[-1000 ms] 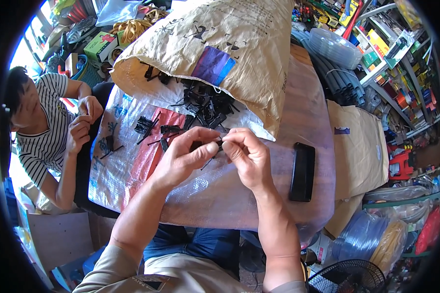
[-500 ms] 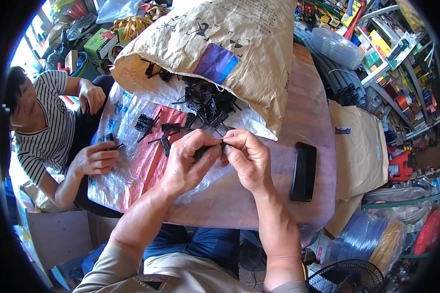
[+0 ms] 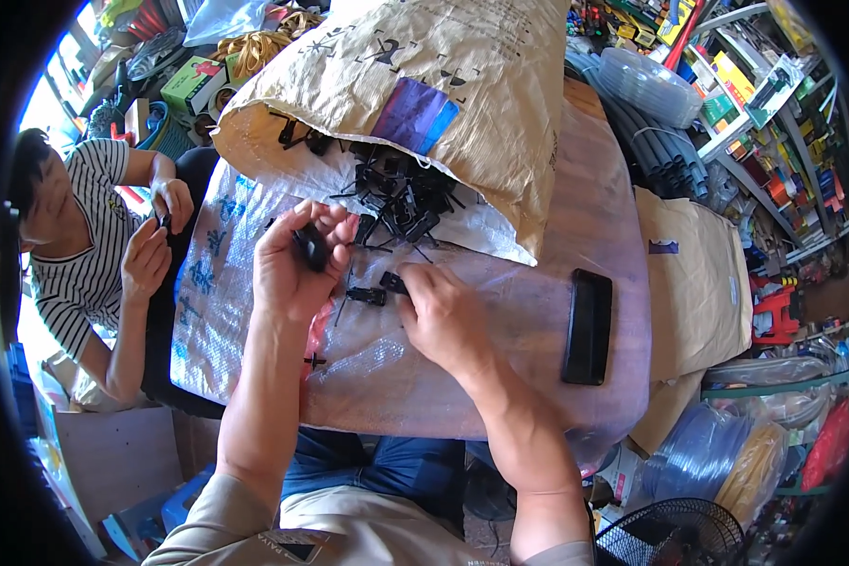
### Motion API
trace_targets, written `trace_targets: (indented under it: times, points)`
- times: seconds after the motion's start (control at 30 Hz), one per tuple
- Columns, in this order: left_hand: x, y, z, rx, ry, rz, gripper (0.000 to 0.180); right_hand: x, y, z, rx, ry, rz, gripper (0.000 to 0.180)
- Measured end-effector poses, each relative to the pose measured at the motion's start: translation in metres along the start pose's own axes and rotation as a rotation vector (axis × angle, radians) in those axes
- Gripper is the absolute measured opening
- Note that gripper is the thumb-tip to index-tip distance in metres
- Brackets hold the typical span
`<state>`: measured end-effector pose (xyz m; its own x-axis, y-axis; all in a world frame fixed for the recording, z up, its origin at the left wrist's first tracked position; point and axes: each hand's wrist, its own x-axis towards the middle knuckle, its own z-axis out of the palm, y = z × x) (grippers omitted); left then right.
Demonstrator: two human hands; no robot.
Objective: Manually assembling small black plastic components from a large bag at a workstation.
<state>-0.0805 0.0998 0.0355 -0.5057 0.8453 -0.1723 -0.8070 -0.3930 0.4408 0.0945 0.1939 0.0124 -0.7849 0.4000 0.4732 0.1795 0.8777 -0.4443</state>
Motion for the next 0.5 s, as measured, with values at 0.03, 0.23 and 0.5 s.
trace_targets:
  times: [0.03, 0.23, 0.5]
  points:
    - [0.000, 0.001, -0.002, 0.001, 0.001, 0.002, 0.017, 0.002, 0.000, 0.000, 0.054, 0.059, 0.028, 0.035]
    - [-0.001, 0.003, -0.008, 0.014, -0.106, -0.065, 0.023, 0.004, 0.005, -0.034, 0.804, -0.010, 0.532, 0.045]
    - [-0.013, -0.012, 0.010, 0.431, -0.243, -0.099, 0.017, 0.003, 0.016, -0.043, 1.099, 0.062, 0.629, 0.016]
